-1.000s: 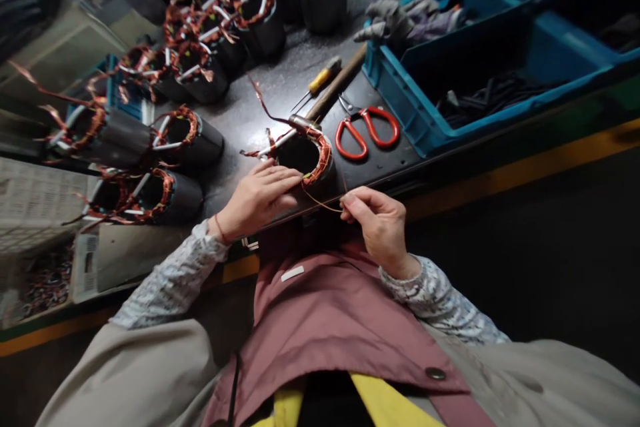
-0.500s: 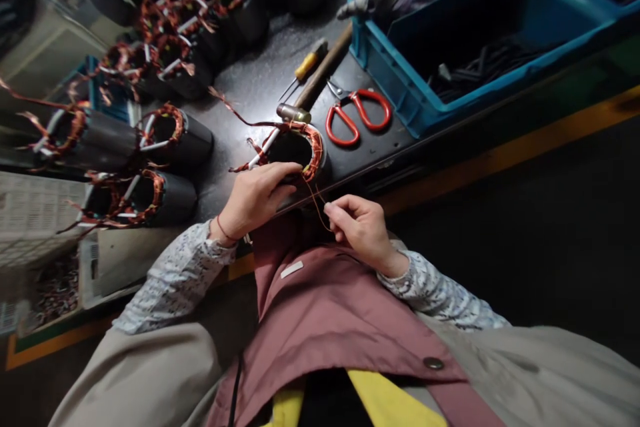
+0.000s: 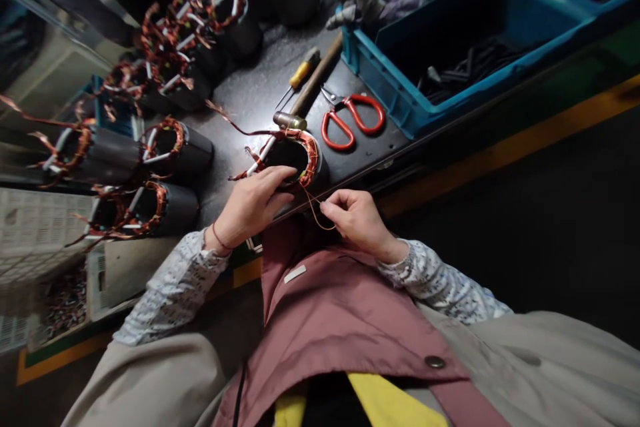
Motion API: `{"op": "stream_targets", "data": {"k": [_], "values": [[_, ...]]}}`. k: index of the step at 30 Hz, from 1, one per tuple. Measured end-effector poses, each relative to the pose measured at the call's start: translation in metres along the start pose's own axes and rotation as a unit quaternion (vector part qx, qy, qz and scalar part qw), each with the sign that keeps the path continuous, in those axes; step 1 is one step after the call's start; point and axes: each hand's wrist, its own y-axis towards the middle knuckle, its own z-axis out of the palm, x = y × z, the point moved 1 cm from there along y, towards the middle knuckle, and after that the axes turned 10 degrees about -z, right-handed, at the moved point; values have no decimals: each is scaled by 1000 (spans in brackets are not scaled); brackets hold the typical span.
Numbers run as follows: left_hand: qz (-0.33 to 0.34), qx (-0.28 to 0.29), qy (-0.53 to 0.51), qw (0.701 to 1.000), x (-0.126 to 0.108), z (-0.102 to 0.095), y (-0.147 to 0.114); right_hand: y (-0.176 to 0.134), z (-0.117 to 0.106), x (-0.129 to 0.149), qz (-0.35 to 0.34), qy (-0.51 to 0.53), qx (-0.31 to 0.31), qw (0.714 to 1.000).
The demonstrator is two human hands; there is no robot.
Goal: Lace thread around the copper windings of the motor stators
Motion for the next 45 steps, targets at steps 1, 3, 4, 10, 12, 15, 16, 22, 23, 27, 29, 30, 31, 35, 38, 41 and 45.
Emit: {"op": "stream_targets", "data": {"k": [1,3,4,10,12,15,16,22,23,27,29,30,31,35,38,41,45], "values": [[1,1,1,1000,0,0,0,1,0,0,11,15,-3,1000],[1,1,2,1000,0,1,0,2,0,2,20,38,-7,999],[0,0,2,1000,1,1,0,1,-1,3,20,47,-8,999],[1,-6,2,1000,1,0,1,-2,-3,9,18,62,-12,998],[-1,-5,4,1000,2,-1,1,-2,-3,10,24,61,-5,998],[-2,-5,5,1000,2,0,2,0,-1,11,34,64,11,997],[-4,-4,4,1000,2,0,2,2,0,11,39,68,14,997],[-7,25,-14,1000,0,-7,2,19,13,9,43,103,-8,994],[-8,32,-22,999,1,-10,4,21,16,8,32,98,-18,995],[-3,66,-7,998,8,-20,29,24,22,3,-3,75,-34,997],[18,124,40,991,11,-19,45,23,22,2,-9,78,-37,996],[29,159,65,985,12,-17,52,23,21,2,-6,83,-37,996],[38,186,88,978,12,-16,57,23,20,3,2,90,-33,995],[75,173,74,979,9,-17,65,20,14,3,64,155,20,986],[10,91,-36,995,7,-29,61,14,4,1,108,187,60,975],[-130,104,-180,969,0,-37,54,10,-9,2,69,123,99,985],[-231,197,-302,903,-19,-31,47,12,-23,24,-228,-267,219,911]]}}
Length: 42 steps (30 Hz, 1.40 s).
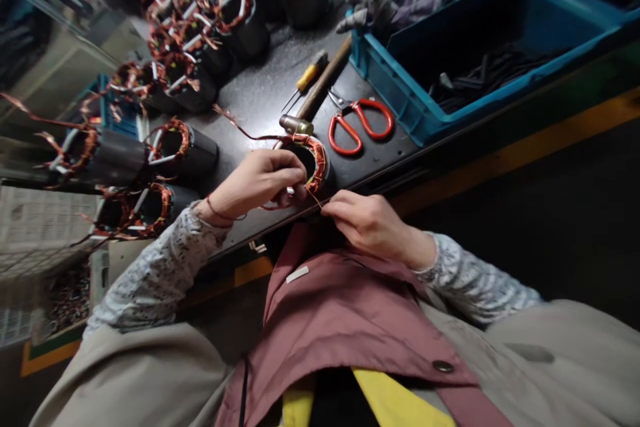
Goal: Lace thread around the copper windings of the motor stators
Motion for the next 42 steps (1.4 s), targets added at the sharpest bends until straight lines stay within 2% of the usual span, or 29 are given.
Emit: {"op": "stream_targets", "data": {"k": [1,2,4,7,9,11,13,16,18,20,23,25,27,30,33,35,37,40,42], "values": [[-3,1,-2,1000,-1,6,-1,2,-6,5,-63,-129,42,989],[6,-6,9,1000,-2,11,-1,5,-11,10,-119,-237,82,961],[53,-33,68,996,-3,19,-2,12,-19,20,-208,-379,146,890],[134,-62,166,975,-4,25,-3,24,-24,33,-303,-462,207,807],[160,-68,178,969,-2,25,-3,31,-26,39,-335,-482,235,774],[157,-68,146,974,1,25,-1,36,-28,42,-350,-487,255,758],[129,-58,76,987,7,26,1,39,-31,42,-339,-480,250,770],[76,-59,-64,993,17,28,2,34,-32,35,-251,-446,175,841],[65,-61,-116,989,21,30,0,27,-28,28,-187,-438,115,872],[78,-63,-113,989,23,30,-5,18,-20,22,-159,-455,62,874],[109,-81,-37,990,24,28,-15,10,-4,14,-140,-455,-30,879],[133,-94,25,986,24,25,-20,9,8,8,-121,-399,-83,905],[153,-94,66,982,25,22,-23,11,17,0,-108,-299,-117,941],[173,-84,96,977,27,20,-24,18,20,-12,-137,-111,-106,979],[203,-102,112,967,28,21,-23,27,10,-20,-162,-14,-27,986],[224,-117,121,960,29,23,-24,32,2,-22,-162,-21,11,986],[215,-118,119,962,30,24,-27,37,-3,-21,-172,-44,23,984],[174,-134,108,970,37,26,-36,38,1,-14,-202,-83,-17,976],[183,-212,158,947,44,29,-42,30,10,-4,-217,-119,-67,967]]}}
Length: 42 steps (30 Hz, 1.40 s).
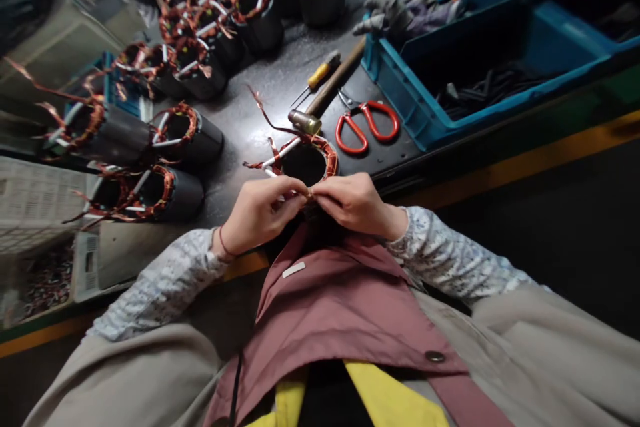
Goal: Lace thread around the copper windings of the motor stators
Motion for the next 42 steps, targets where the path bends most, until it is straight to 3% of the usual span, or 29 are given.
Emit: {"op": "stream_targets", "data": {"k": [3,6,8,10,12,15,17,19,21,24,27,30,32,33,35,36,38,40,42], "values": [[37,-88,153,984,8,12,-11,-12,3,29,-47,-69,-26,996],[58,-98,217,970,19,32,-12,-19,-4,49,-87,-97,-28,991],[76,-118,221,965,24,42,-9,-16,-10,51,-89,-69,-48,992],[90,-136,220,962,26,48,-7,-8,-12,47,-75,30,-53,995],[100,-151,219,959,25,49,-5,-1,-7,44,3,181,-45,982],[99,-164,217,957,26,48,-4,-1,10,45,205,368,-76,904],[95,-158,208,961,31,46,0,-5,23,50,291,422,-118,851],[98,-140,196,966,39,42,9,-8,35,51,323,429,-153,830],[121,-115,182,969,50,36,24,-5,45,48,333,402,-174,835],[162,-58,171,970,63,20,46,6,55,40,303,321,-145,886],[155,-44,186,969,66,7,41,11,50,42,155,211,-75,962],[60,-174,130,974,63,12,2,-2,18,45,-13,61,-59,996],[-69,-311,-14,948,61,26,-26,-13,-13,31,-30,-64,-105,992],[-135,-307,-104,936,60,35,-35,-16,-27,19,7,-122,-129,984],[-215,-235,-250,914,57,53,-39,-14,-48,-15,104,-229,-65,966],[-236,-194,-304,902,54,60,-35,-9,-53,-33,162,-271,6,949],[-253,-138,-378,880,47,68,-21,4,-55,-65,278,-324,167,889],[-254,-104,-428,861,40,70,-8,19,-50,-83,337,-343,274,833],[-240,-89,-453,854,35,68,-3,34,-45,-91,356,-323,317,818]]}}
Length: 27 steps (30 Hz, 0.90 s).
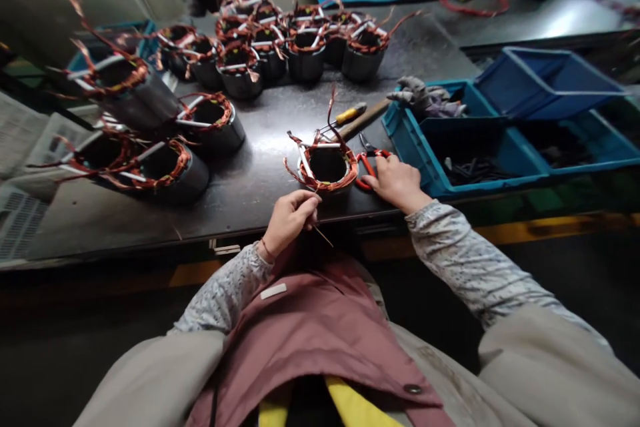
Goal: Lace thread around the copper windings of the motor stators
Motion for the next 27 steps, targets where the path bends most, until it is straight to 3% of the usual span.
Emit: {"op": "stream_targets", "data": {"k": [4,6,8,10,12,15,18,21,27], "values": [[34,-3,13,999,-1,-2,-8,14,-13,-1,-20,59,59,996],[35,-5,16,999,0,-3,-13,12,-17,-8,14,135,87,987],[29,-4,5,1000,0,-3,-16,-2,-20,-17,64,290,110,948],[27,-6,-1,1000,-1,-4,-18,-29,-20,-22,74,452,117,881],[27,-6,9,1000,-3,-5,-20,-63,-20,-21,20,538,129,833],[30,-2,32,999,-6,-5,-21,-102,-16,-7,-78,554,216,800],[46,-26,62,997,-9,-6,-21,-104,-15,15,-173,500,264,806],[44,-47,84,994,-11,-7,-21,-79,-20,31,-212,446,241,835],[45,-52,97,993,-8,-9,-21,-44,-31,41,-294,385,217,848]]}}
